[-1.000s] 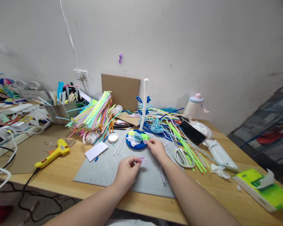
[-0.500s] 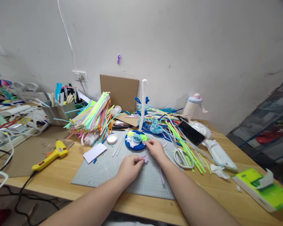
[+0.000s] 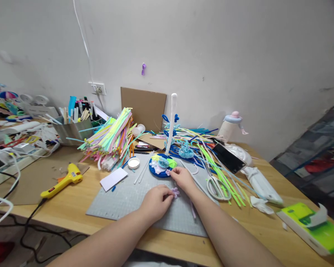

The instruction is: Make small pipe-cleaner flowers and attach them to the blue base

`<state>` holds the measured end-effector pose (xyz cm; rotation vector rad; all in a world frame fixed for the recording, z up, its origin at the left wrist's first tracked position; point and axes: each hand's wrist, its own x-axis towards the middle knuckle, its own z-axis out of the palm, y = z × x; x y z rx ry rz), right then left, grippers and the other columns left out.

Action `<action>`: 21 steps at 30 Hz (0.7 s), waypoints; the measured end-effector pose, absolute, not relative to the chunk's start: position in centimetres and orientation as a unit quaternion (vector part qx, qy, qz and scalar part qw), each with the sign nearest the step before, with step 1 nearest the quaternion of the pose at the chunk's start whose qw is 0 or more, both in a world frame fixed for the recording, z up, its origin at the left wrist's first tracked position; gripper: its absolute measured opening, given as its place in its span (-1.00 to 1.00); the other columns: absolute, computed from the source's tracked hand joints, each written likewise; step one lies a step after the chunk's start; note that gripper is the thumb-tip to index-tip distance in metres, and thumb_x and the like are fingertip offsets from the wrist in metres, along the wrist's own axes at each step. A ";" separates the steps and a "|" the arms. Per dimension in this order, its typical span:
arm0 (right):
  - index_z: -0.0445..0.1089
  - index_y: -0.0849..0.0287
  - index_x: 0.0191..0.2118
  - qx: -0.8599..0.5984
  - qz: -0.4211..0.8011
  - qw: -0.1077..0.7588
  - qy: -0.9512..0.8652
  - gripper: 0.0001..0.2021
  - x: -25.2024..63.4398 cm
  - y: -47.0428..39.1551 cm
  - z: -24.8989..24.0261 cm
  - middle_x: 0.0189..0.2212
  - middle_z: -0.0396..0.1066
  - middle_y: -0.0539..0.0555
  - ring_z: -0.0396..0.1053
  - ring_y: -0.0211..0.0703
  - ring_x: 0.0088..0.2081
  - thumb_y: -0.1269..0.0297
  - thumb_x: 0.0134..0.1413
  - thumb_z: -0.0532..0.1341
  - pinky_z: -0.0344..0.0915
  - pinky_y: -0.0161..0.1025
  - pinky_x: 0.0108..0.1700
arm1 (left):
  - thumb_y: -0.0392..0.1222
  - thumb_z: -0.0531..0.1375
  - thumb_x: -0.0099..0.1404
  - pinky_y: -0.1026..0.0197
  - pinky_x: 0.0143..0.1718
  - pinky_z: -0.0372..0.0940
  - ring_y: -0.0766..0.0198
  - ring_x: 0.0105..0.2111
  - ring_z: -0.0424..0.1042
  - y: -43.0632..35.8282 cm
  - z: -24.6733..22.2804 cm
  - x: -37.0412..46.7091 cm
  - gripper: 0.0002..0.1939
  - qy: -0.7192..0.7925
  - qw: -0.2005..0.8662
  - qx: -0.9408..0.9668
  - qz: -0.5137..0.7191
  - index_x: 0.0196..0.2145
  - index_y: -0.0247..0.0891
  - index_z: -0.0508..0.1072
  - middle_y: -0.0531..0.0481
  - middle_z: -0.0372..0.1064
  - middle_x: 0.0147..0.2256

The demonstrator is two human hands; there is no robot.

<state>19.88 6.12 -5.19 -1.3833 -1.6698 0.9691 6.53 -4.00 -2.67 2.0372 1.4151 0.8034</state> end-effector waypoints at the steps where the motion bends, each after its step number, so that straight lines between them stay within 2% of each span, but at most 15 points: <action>1: 0.31 0.21 -0.64 -0.542 0.375 0.372 -0.653 -0.73 19.9 6.1 -5.2 -0.74 0.24 -0.07 0.15 -0.31 -0.65 0.11 -0.16 0.20 0.01 -0.37 -0.59 | -0.20 0.06 0.20 0.26 -0.29 0.20 0.26 -0.35 0.36 -4.0 -2.7 6.5 -0.79 0.523 0.264 0.755 0.296 -0.36 -0.19 0.51 0.00 0.42 -0.38; 13: 0.30 0.19 -0.62 -0.557 0.352 0.358 -0.661 -0.74 20.1 6.0 -5.1 -0.74 0.22 -0.08 0.14 -0.31 -0.66 0.12 -0.13 0.18 -0.01 -0.37 -0.59 | -0.21 0.05 0.16 0.27 -0.36 0.16 0.26 -0.40 0.32 -4.2 -2.4 6.8 -0.78 0.537 0.251 0.757 0.273 -0.40 -0.20 0.51 0.00 0.38 -0.44; 16: 0.30 0.19 -0.62 -0.559 0.350 0.355 -0.662 -0.74 20.1 6.0 -5.0 -0.74 0.22 -0.08 0.15 -0.30 -0.67 0.11 -0.12 0.17 -0.01 -0.37 -0.59 | -0.23 0.03 0.16 0.27 -0.38 0.17 0.28 -0.43 0.32 -4.0 -2.6 6.5 -0.79 0.558 0.257 0.710 0.345 -0.32 -0.20 0.45 0.03 0.36 -0.45; 19: 0.30 0.18 -0.62 -0.559 0.349 0.354 -0.664 -0.73 20.1 5.9 -5.0 -0.75 0.22 -0.08 0.15 -0.30 -0.67 0.10 -0.11 0.17 -0.02 -0.37 -0.59 | -0.29 0.04 0.11 0.23 -0.28 0.21 0.23 -0.28 0.34 -3.1 -2.8 5.5 -0.70 0.637 0.199 0.591 0.453 -0.16 -0.25 0.30 -0.04 0.36 -0.28; 21: 0.31 0.19 -0.61 -0.557 0.349 0.355 -0.665 -0.74 20.1 5.9 -5.0 -0.76 0.21 -0.08 0.15 -0.30 -0.67 0.10 -0.11 0.17 -0.02 -0.37 -0.59 | -0.34 0.05 0.05 0.15 -0.17 0.18 0.17 -0.13 0.31 -2.4 -2.8 4.7 -0.59 0.692 0.156 0.535 0.459 -0.08 -0.26 0.21 -0.12 0.31 -0.11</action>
